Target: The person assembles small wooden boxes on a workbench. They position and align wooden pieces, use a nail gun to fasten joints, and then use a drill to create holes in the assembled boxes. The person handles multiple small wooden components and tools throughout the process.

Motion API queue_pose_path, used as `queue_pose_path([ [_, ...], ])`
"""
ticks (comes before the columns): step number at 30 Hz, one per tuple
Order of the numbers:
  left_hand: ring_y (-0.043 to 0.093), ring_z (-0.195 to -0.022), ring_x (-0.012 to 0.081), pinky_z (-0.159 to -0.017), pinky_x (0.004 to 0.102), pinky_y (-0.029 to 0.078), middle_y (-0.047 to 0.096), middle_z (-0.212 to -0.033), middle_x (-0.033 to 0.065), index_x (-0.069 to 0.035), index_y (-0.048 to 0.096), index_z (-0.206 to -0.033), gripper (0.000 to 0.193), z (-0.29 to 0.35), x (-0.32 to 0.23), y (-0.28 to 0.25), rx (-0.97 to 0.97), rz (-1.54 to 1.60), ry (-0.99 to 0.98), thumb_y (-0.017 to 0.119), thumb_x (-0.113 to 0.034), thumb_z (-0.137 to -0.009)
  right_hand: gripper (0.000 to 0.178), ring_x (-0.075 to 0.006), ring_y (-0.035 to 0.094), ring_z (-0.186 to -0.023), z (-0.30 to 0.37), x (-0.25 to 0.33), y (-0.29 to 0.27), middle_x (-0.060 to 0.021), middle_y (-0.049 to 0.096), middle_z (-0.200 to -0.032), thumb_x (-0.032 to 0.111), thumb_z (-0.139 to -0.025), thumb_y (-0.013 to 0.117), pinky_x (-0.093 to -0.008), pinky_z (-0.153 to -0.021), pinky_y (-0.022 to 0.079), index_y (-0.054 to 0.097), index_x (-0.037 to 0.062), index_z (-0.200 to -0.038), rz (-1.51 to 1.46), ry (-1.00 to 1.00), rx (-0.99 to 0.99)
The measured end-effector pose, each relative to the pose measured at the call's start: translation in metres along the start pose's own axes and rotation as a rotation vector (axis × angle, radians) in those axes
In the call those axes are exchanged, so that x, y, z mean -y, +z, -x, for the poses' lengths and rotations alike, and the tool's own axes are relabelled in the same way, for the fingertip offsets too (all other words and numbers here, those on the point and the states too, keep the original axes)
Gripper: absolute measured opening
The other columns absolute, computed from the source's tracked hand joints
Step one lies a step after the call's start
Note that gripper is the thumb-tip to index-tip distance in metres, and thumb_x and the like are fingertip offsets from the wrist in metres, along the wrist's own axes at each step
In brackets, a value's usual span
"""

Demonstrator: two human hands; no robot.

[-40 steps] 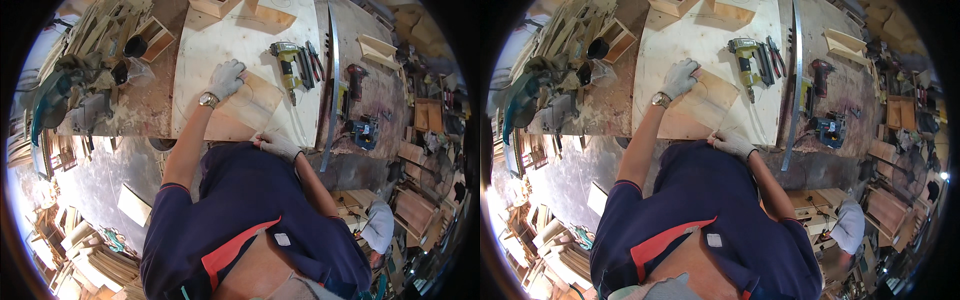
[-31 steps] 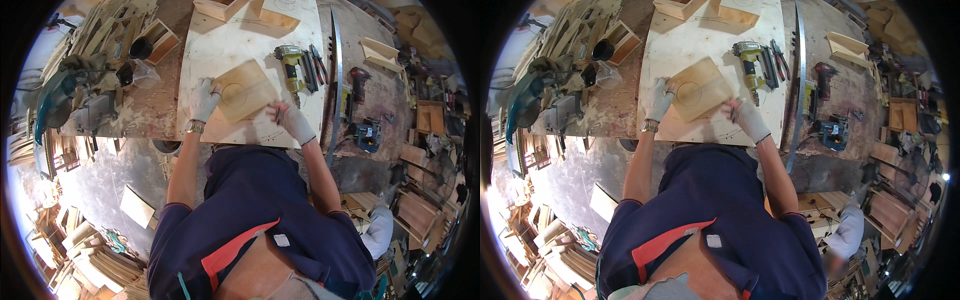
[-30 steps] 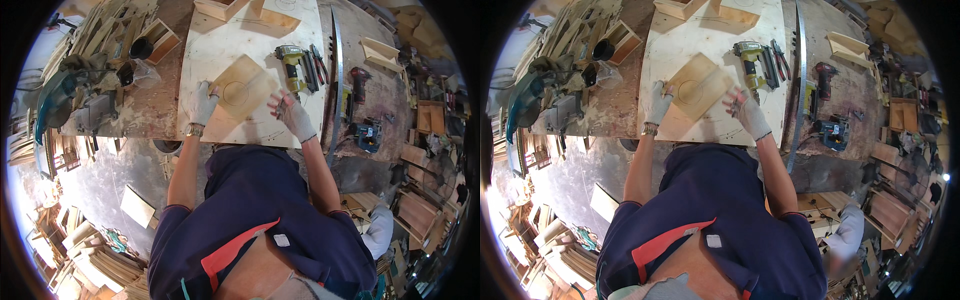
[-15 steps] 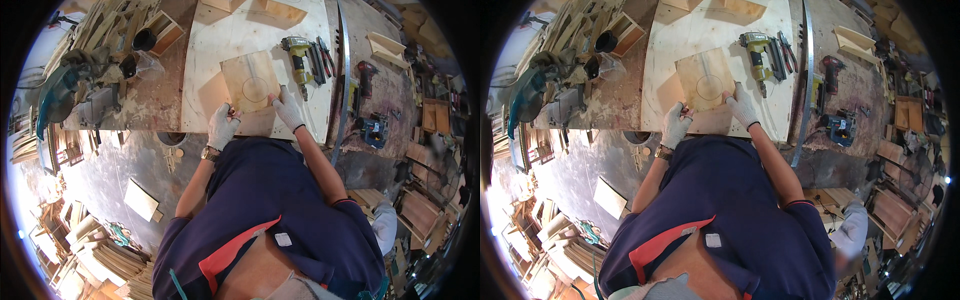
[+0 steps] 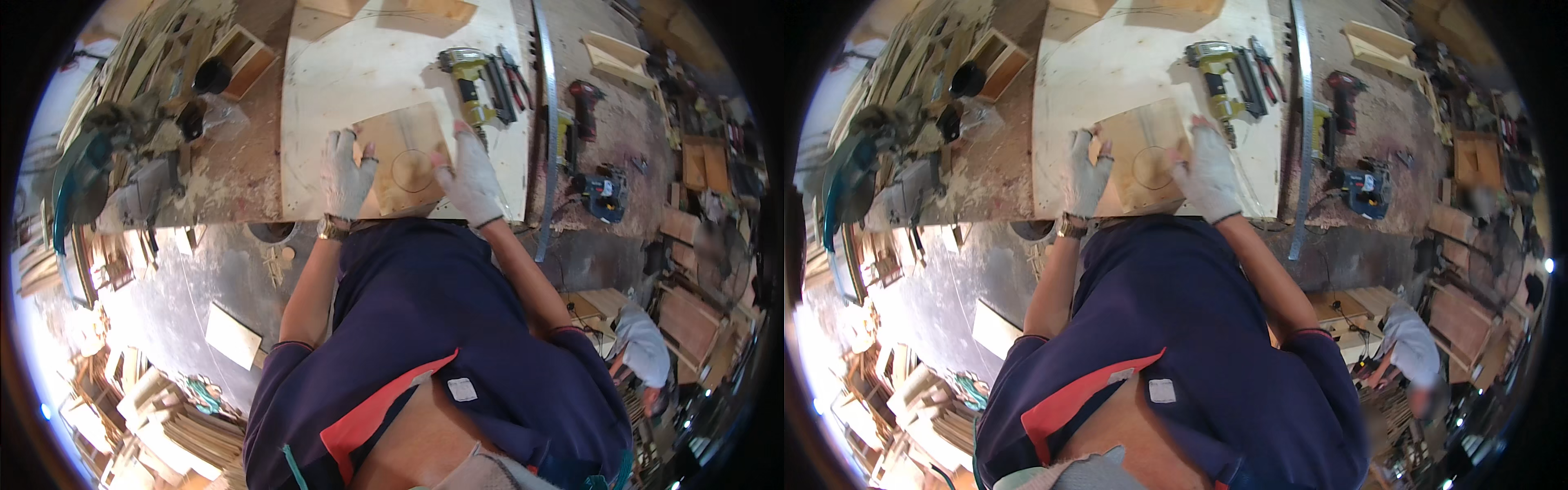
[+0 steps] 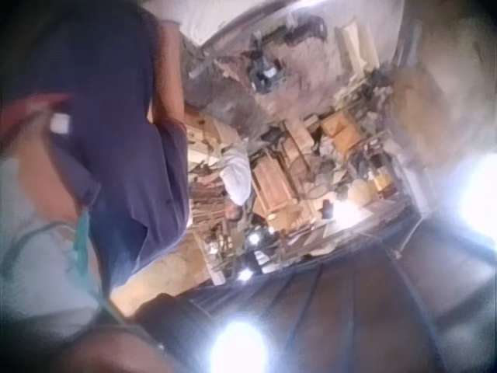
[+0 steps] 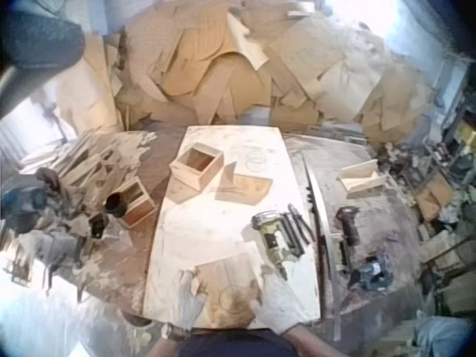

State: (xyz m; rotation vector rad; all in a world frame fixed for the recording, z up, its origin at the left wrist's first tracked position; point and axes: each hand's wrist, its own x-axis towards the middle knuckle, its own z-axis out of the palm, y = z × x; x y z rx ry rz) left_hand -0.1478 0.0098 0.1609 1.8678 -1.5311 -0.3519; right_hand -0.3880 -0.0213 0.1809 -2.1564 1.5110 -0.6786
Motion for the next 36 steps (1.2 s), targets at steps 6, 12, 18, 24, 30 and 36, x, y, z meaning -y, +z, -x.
queue_pose_path([
  [6, 0.065, -0.101, 0.0314, -0.093, 0.048, 0.047, 0.067, -0.107, 0.0124, -0.013, 0.067, -0.113, 0.025, -0.06, 0.002, 0.072, -0.121, -0.273, 0.272, 0.067, -0.029, -0.095, 0.076, -0.0431, 0.035, -0.153, -0.03, 0.002, 0.064, -0.0223, 0.043, -0.161, 0.031, -0.088, 0.068, -0.0623, -0.124, 0.023, 0.044, 0.0035, -0.155, 0.245, -0.275, -0.057],
  [12, 0.066, -0.101, 0.0297, -0.088, 0.0457, 0.047, 0.07, -0.098, 0.0059, -0.016, 0.063, -0.099, 0.016, -0.061, -0.004, 0.084, 0.213, -0.55, 0.168, 0.063, -0.033, -0.096, 0.062, -0.0433, 0.041, -0.149, -0.024, -0.01, 0.084, -0.0202, 0.048, -0.157, 0.03, -0.087, 0.063, -0.0623, -0.124, 0.025, 0.055, 0.0076, -0.144, 0.248, -0.299, -0.115],
  [18, 0.067, -0.099, 0.0319, -0.085, 0.0482, 0.048, 0.07, -0.098, 0.0092, -0.015, 0.064, -0.1, 0.02, -0.062, 0.007, 0.083, 0.242, -0.594, 0.19, 0.065, -0.034, -0.096, 0.046, -0.0318, 0.062, -0.118, -0.021, -0.009, 0.079, -0.0107, 0.065, -0.116, 0.028, -0.08, 0.069, -0.0581, -0.118, 0.036, 0.065, 0.0098, -0.122, 0.088, -0.364, -0.15],
  [24, 0.068, -0.096, 0.0315, -0.083, 0.048, 0.049, 0.071, -0.098, 0.0095, -0.013, 0.064, -0.1, 0.02, -0.064, 0.011, 0.083, 0.276, -0.61, 0.15, 0.067, -0.032, -0.095, 0.027, -0.027, 0.063, -0.1, -0.02, -0.004, 0.075, -0.005, 0.062, -0.099, 0.021, -0.084, 0.065, -0.0499, -0.104, 0.047, 0.067, 0.0133, -0.11, 0.131, -0.369, -0.28],
  [30, 0.068, -0.091, 0.0332, -0.08, 0.0478, 0.048, 0.07, -0.094, 0.0113, -0.012, 0.064, -0.096, 0.025, -0.063, 0.008, 0.084, 0.244, -0.641, 0.188, 0.064, -0.037, -0.099, 0.032, -0.0279, 0.064, -0.096, -0.02, -0.005, 0.069, -0.0067, 0.063, -0.096, 0.023, -0.082, 0.068, -0.0504, -0.103, 0.046, 0.066, 0.0113, -0.111, 0.0, -0.364, -0.321],
  [36, 0.069, -0.083, 0.0347, -0.073, 0.048, 0.05, 0.07, -0.085, 0.0133, -0.011, 0.064, -0.088, 0.034, -0.063, 0.025, 0.084, 0.253, -0.553, 0.136, 0.061, -0.042, -0.102, 0.038, -0.031, 0.065, -0.099, -0.021, -0.002, 0.073, -0.0109, 0.065, -0.099, 0.024, -0.078, 0.071, -0.0568, -0.107, 0.043, 0.067, 0.0104, -0.114, -0.065, -0.408, -0.287],
])
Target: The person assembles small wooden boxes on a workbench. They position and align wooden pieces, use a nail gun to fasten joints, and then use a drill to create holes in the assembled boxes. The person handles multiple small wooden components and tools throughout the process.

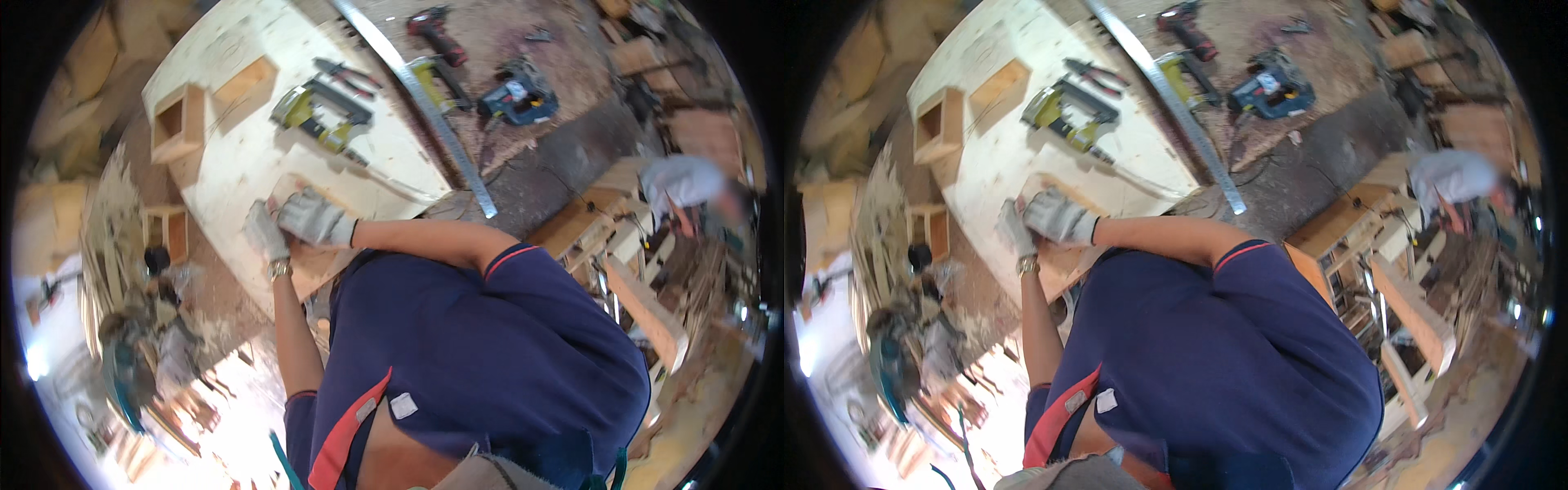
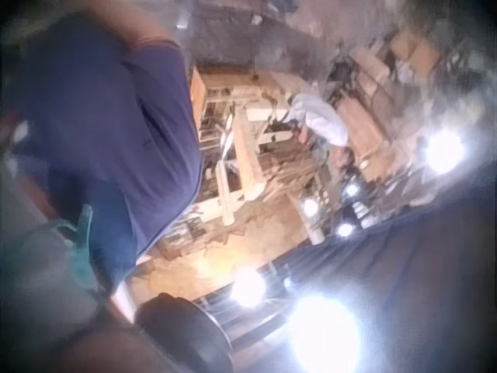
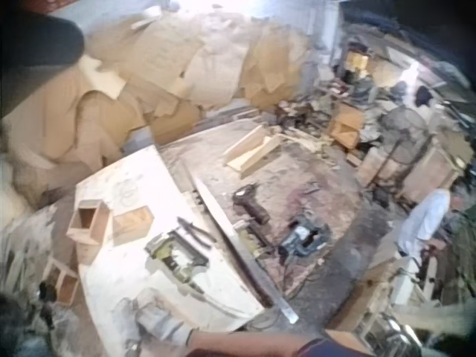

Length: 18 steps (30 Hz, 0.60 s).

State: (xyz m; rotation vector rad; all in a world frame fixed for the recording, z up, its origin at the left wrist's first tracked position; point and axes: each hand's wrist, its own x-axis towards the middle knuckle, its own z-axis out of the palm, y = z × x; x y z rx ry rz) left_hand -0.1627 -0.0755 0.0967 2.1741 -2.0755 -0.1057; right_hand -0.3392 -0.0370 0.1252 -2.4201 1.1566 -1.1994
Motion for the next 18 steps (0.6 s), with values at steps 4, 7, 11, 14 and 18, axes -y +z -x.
queue_pose_path([
  [4, 0.069, -0.08, 0.0344, -0.07, 0.0469, 0.05, 0.069, -0.079, 0.0139, -0.013, 0.065, -0.083, 0.034, -0.007, -0.003, -0.008, -0.055, 0.015, 0.046, 0.065, -0.043, -0.099, 0.04, -0.0355, 0.065, -0.102, -0.008, -0.006, -0.004, -0.0149, 0.065, -0.099, 0.02, -0.079, 0.071, -0.057, -0.103, 0.044, 0.065, 0.0063, -0.116, 0.004, 0.009, -0.039],
  [7, 0.07, -0.088, 0.0334, -0.083, 0.0479, 0.048, 0.075, -0.09, 0.0115, -0.012, 0.072, -0.103, 0.025, -0.001, -0.021, -0.021, -0.141, 0.253, -0.04, 0.063, -0.035, -0.099, 0.035, -0.0322, 0.065, -0.097, -0.013, -0.023, -0.006, -0.0148, 0.066, -0.103, 0.019, -0.085, 0.071, -0.0484, -0.088, 0.05, 0.065, 0.0029, -0.116, -0.251, 0.268, -0.097],
  [11, 0.07, -0.091, 0.0291, -0.081, 0.045, 0.047, 0.075, -0.094, 0.0099, -0.011, 0.071, -0.108, 0.024, 0.007, -0.016, -0.018, -0.212, 0.347, -0.135, 0.064, -0.032, -0.098, 0.027, -0.0169, 0.057, -0.07, -0.038, -0.014, -0.034, -0.0065, 0.063, -0.083, 0.03, -0.098, 0.07, -0.0327, -0.063, 0.048, 0.066, 0.0027, -0.097, -0.554, 0.541, -0.157],
  [14, 0.07, -0.091, 0.0282, -0.082, 0.044, 0.047, 0.075, -0.094, 0.0095, -0.012, 0.071, -0.11, 0.025, 0.01, -0.019, -0.022, -0.21, 0.252, -0.101, 0.065, -0.032, -0.097, 0.04, -0.009, 0.046, -0.059, -0.042, -0.014, -0.053, 0.0011, 0.053, -0.066, 0.037, -0.104, 0.066, -0.0271, -0.054, 0.039, 0.064, 0.0041, -0.082, -1.272, 0.737, 0.241],
  [18, 0.07, -0.093, 0.0318, -0.086, 0.0448, 0.049, 0.075, -0.095, 0.0117, -0.012, 0.07, -0.115, 0.028, 0.011, -0.022, -0.026, -0.197, 0.225, -0.084, 0.063, -0.035, -0.1, 0.048, -0.0069, 0.044, -0.057, 0.001, -0.026, -0.014, 0.0024, 0.052, -0.063, 0.042, -0.107, 0.06, -0.0265, -0.053, 0.034, 0.06, 0.0073, -0.073, -1.303, 0.817, 0.461],
])
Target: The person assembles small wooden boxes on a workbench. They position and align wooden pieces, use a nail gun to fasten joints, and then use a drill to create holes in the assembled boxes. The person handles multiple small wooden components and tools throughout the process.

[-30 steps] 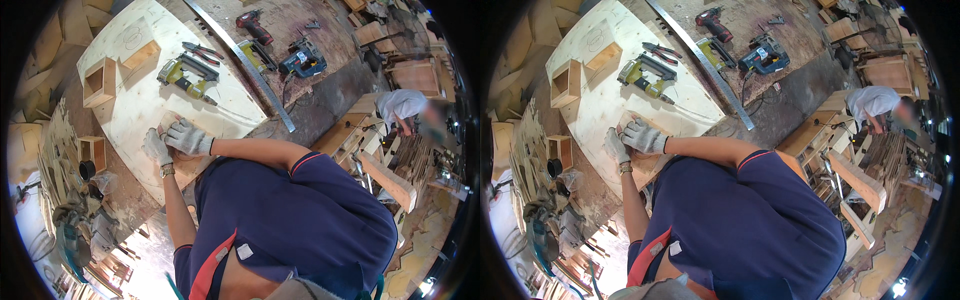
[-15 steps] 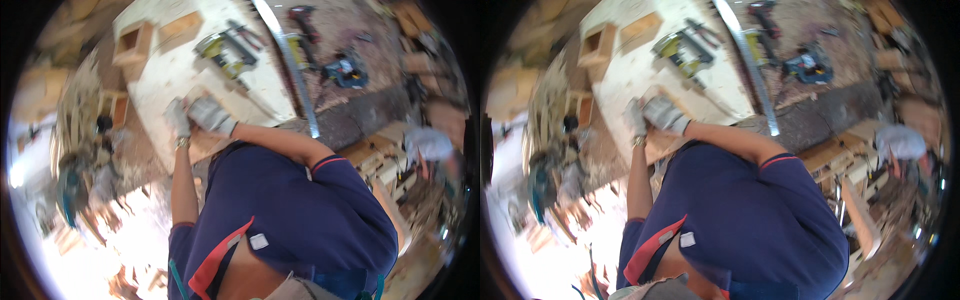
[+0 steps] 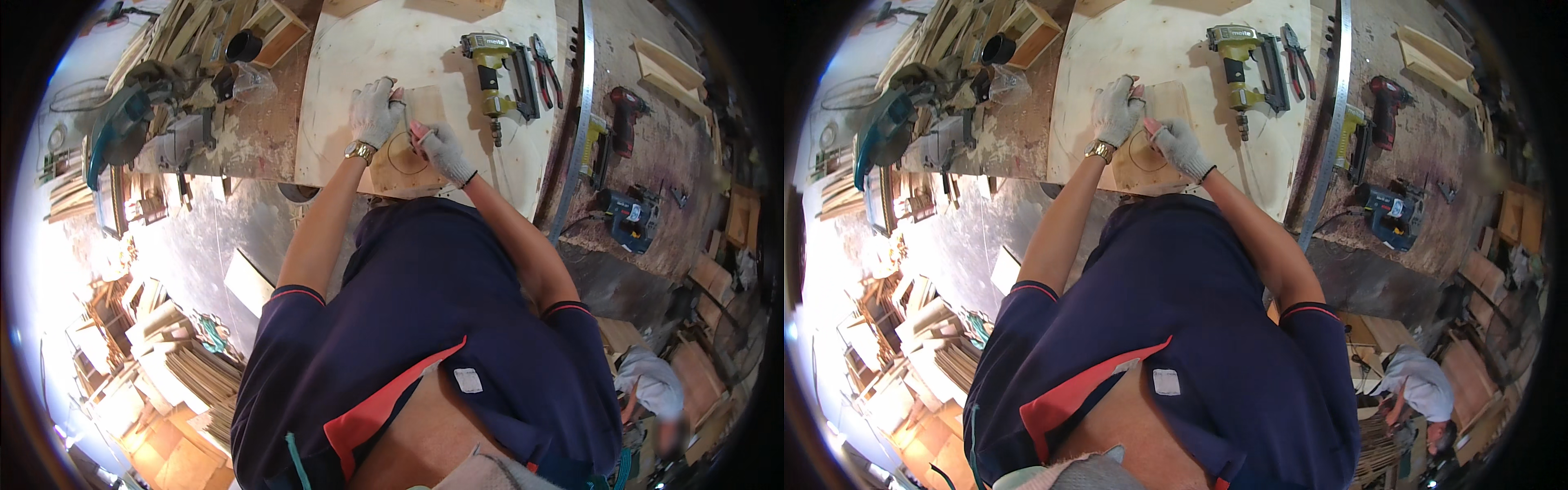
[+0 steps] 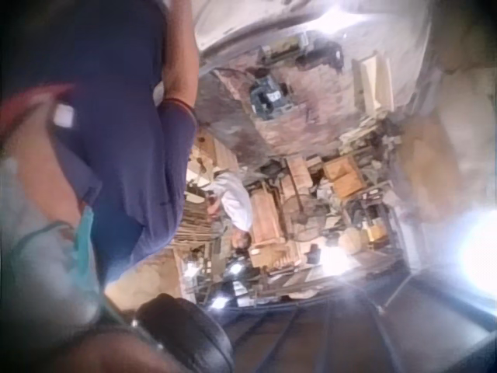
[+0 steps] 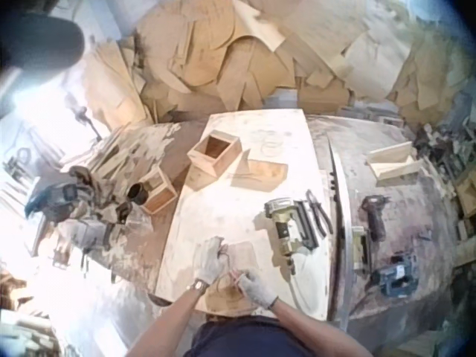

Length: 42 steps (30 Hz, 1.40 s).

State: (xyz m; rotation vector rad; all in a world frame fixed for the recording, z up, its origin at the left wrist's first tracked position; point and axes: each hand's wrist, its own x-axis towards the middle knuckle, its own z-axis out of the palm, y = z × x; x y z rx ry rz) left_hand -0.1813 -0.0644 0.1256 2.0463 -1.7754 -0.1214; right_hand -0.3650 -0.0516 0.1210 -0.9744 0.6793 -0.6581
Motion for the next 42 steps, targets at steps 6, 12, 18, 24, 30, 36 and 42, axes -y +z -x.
queue_pose_path([
  [6, 0.069, -0.09, 0.0312, -0.085, 0.0449, 0.048, 0.073, -0.09, 0.0112, -0.012, 0.07, -0.109, 0.026, -0.002, -0.002, -0.001, 0.043, -0.05, -0.022, 0.065, -0.035, -0.098, 0.046, -0.0049, 0.047, -0.06, -0.001, 0.01, -0.005, 0.0064, 0.05, -0.065, 0.042, -0.109, 0.056, -0.0239, -0.055, 0.038, 0.067, 0.0065, -0.082, -0.029, 0.077, 0.028],
  [12, 0.069, -0.088, 0.0299, -0.082, 0.044, 0.047, 0.073, -0.088, 0.0096, -0.011, 0.069, -0.104, 0.023, -0.002, -0.002, -0.002, -0.023, 0.0, 0.01, 0.066, -0.032, -0.096, 0.04, -0.0164, 0.057, -0.058, 0.013, 0.034, -0.007, -0.006, 0.056, -0.061, 0.037, -0.104, 0.06, -0.0343, -0.057, 0.045, 0.074, 0.0001, -0.094, 0.55, 0.036, 0.025],
  [18, 0.068, -0.085, 0.0272, -0.08, 0.0447, 0.047, 0.072, -0.085, 0.0068, -0.012, 0.066, -0.092, 0.021, -0.002, 0.003, 0.008, -0.092, 0.007, 0.034, 0.067, -0.033, -0.093, 0.034, -0.0451, 0.067, -0.076, 0.067, 0.06, 0.003, -0.0236, 0.069, -0.08, 0.034, -0.1, 0.057, -0.052, -0.068, 0.051, 0.075, 0.0052, -0.102, 1.119, 0.045, 0.112],
  [24, 0.068, -0.089, 0.0275, -0.083, 0.0434, 0.047, 0.072, -0.089, 0.0071, -0.01, 0.068, -0.1, 0.023, 0.0, 0.001, 0.002, -0.071, 0.035, 0.023, 0.067, -0.032, -0.095, 0.031, -0.0421, 0.07, -0.082, 0.072, 0.058, 0.021, -0.0218, 0.072, -0.085, 0.032, -0.099, 0.058, -0.0516, -0.074, 0.054, 0.076, 0.0087, -0.11, 1.267, 0.101, 0.09],
  [30, 0.069, -0.095, 0.027, -0.088, 0.0446, 0.047, 0.074, -0.096, 0.0085, -0.01, 0.07, -0.105, 0.024, 0.0, 0.001, -0.004, -0.005, 0.069, 0.012, 0.066, -0.031, -0.095, 0.039, -0.0407, 0.072, -0.09, 0.057, 0.057, 0.046, -0.0184, 0.076, -0.097, 0.028, -0.092, 0.065, -0.0515, -0.079, 0.055, 0.067, 0.0118, -0.127, 1.326, 0.085, 0.116],
  [36, 0.07, -0.102, 0.0285, -0.092, 0.045, 0.047, 0.075, -0.102, 0.01, -0.013, 0.072, -0.114, 0.028, 0.001, 0.014, 0.012, -0.044, 0.094, 0.064, 0.064, -0.032, -0.096, 0.047, -0.0409, 0.067, -0.109, 0.033, 0.068, 0.066, -0.0227, 0.068, -0.118, 0.022, -0.085, 0.073, -0.0504, -0.085, 0.054, 0.062, 0.0054, -0.127, 1.312, -0.146, -0.167],
  [42, 0.069, -0.101, 0.0287, -0.09, 0.0453, 0.047, 0.075, -0.104, 0.0093, -0.011, 0.07, -0.119, 0.03, -0.003, -0.009, 0.0, 0.078, 0.048, 0.033, 0.062, -0.032, -0.099, 0.079, -0.0464, 0.042, -0.146, 0.013, 0.003, 0.015, -0.0277, 0.048, -0.152, 0.027, -0.08, 0.076, -0.0588, -0.12, 0.033, 0.049, 0.0055, -0.151, 1.627, -0.362, -0.311],
])
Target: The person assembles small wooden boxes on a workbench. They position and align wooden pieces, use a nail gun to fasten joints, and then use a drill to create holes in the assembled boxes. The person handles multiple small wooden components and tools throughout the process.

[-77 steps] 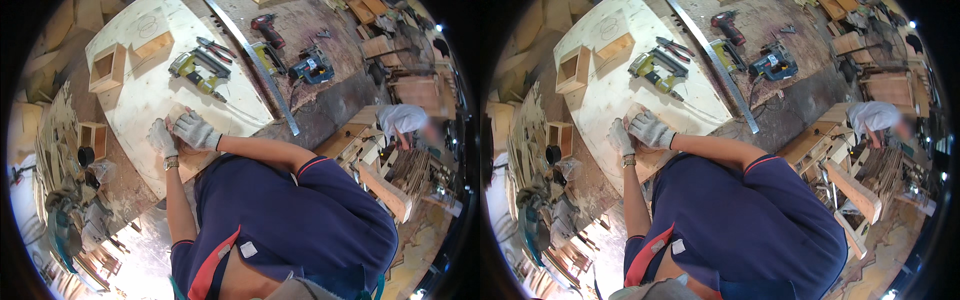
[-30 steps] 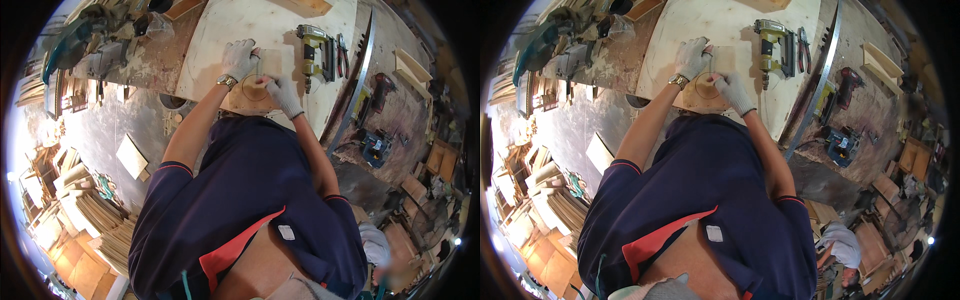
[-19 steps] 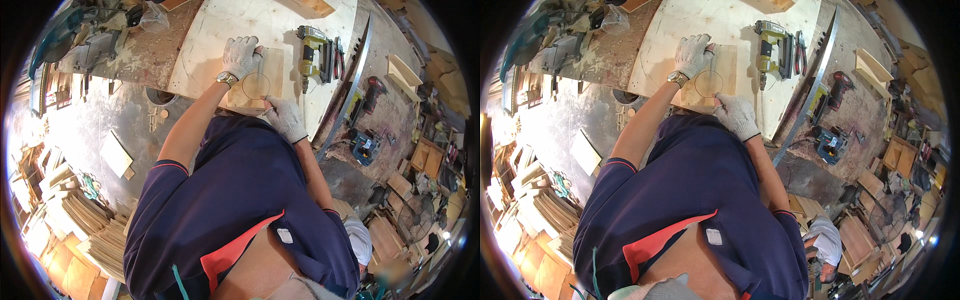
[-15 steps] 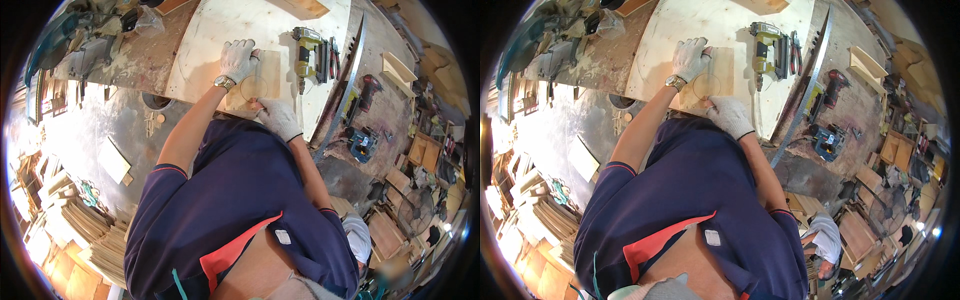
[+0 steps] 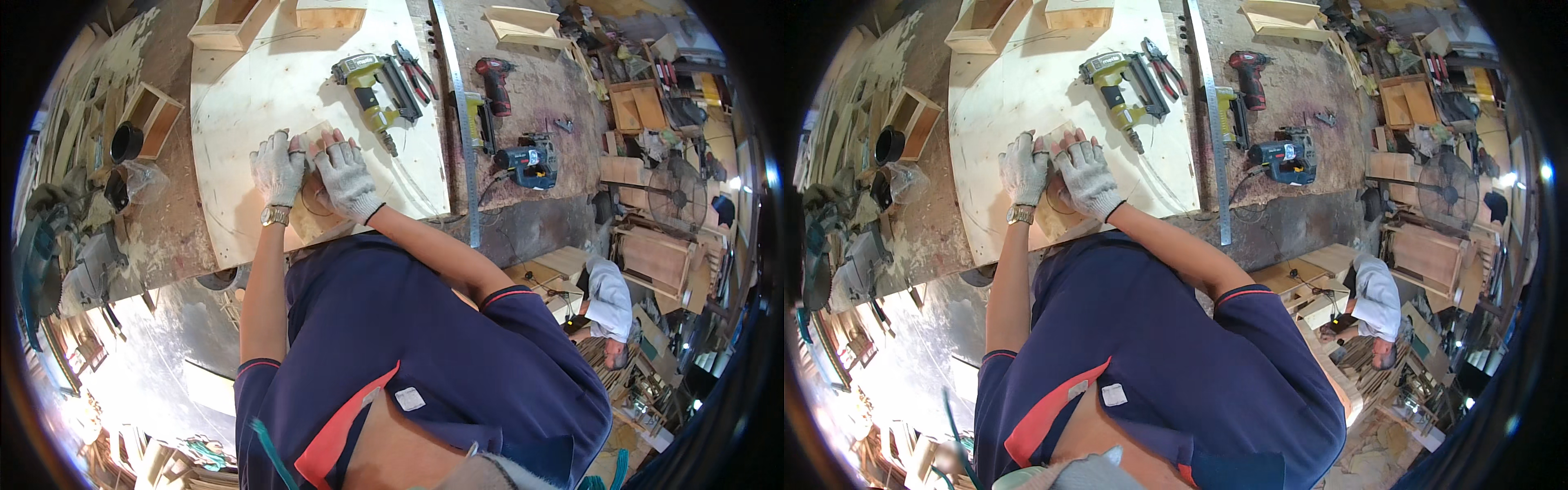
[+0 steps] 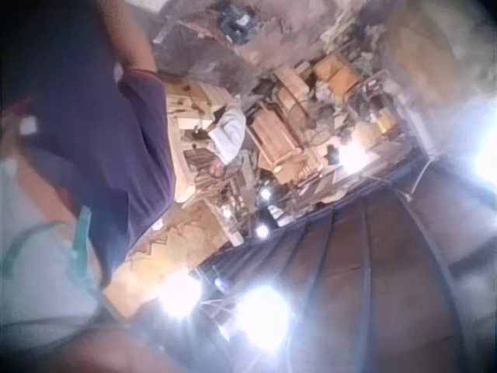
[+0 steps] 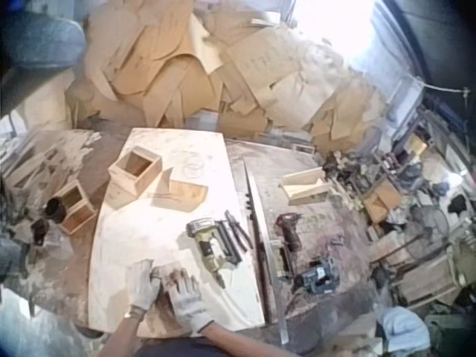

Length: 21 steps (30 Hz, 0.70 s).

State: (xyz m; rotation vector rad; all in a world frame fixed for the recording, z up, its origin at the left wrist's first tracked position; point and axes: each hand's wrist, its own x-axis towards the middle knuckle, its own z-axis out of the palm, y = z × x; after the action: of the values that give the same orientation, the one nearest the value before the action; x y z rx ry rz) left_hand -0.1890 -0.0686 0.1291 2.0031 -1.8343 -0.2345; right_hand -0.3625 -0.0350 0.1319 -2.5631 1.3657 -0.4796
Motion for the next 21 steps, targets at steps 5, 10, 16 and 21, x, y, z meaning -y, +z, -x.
queue_pose_path([
  [5, 0.068, -0.098, 0.0316, -0.085, 0.0455, 0.048, 0.073, -0.102, 0.011, -0.013, 0.071, -0.113, 0.022, 0.004, 0.022, 0.009, -0.247, 0.06, 0.041, 0.062, -0.028, -0.1, 0.086, -0.0478, 0.037, -0.15, 0.001, 0.001, 0.015, -0.0274, 0.043, -0.158, 0.025, -0.075, 0.078, -0.0632, -0.123, 0.028, 0.047, 0.0061, -0.153, -0.161, -0.042, -0.175],
  [10, 0.063, -0.102, 0.0324, -0.093, 0.0467, 0.045, 0.07, -0.103, 0.0105, -0.01, 0.069, -0.094, 0.014, 0.007, 0.024, 0.001, -0.29, 0.102, 0.004, 0.071, -0.024, -0.092, 0.049, -0.0451, 0.044, -0.144, -0.003, 0.004, 0.002, -0.0199, 0.053, -0.15, 0.016, -0.074, 0.075, -0.0611, -0.12, 0.032, 0.068, 0.0092, -0.121, -0.127, 0.058, -0.182],
  [16, 0.063, -0.102, 0.032, -0.093, 0.0458, 0.045, 0.07, -0.103, 0.0075, -0.009, 0.068, -0.088, 0.017, 0.008, 0.019, -0.002, -0.387, 0.096, 0.061, 0.075, -0.025, -0.088, 0.052, -0.041, 0.055, -0.132, -0.006, -0.001, 0.016, -0.0169, 0.062, -0.134, 0.014, -0.072, 0.076, -0.0588, -0.117, 0.037, 0.067, 0.0103, -0.124, -0.088, -0.042, -0.24],
  [21, 0.063, -0.105, 0.0308, -0.093, 0.0452, 0.046, 0.069, -0.104, 0.0078, -0.01, 0.067, -0.101, 0.019, 0.01, 0.017, -0.004, -0.404, 0.124, 0.064, 0.074, -0.023, -0.088, 0.06, -0.037, 0.06, -0.119, -0.007, 0.005, 0.008, -0.0152, 0.064, -0.124, 0.012, -0.07, 0.076, -0.0534, -0.112, 0.043, 0.066, 0.0103, -0.129, -0.137, -0.067, -0.192],
])
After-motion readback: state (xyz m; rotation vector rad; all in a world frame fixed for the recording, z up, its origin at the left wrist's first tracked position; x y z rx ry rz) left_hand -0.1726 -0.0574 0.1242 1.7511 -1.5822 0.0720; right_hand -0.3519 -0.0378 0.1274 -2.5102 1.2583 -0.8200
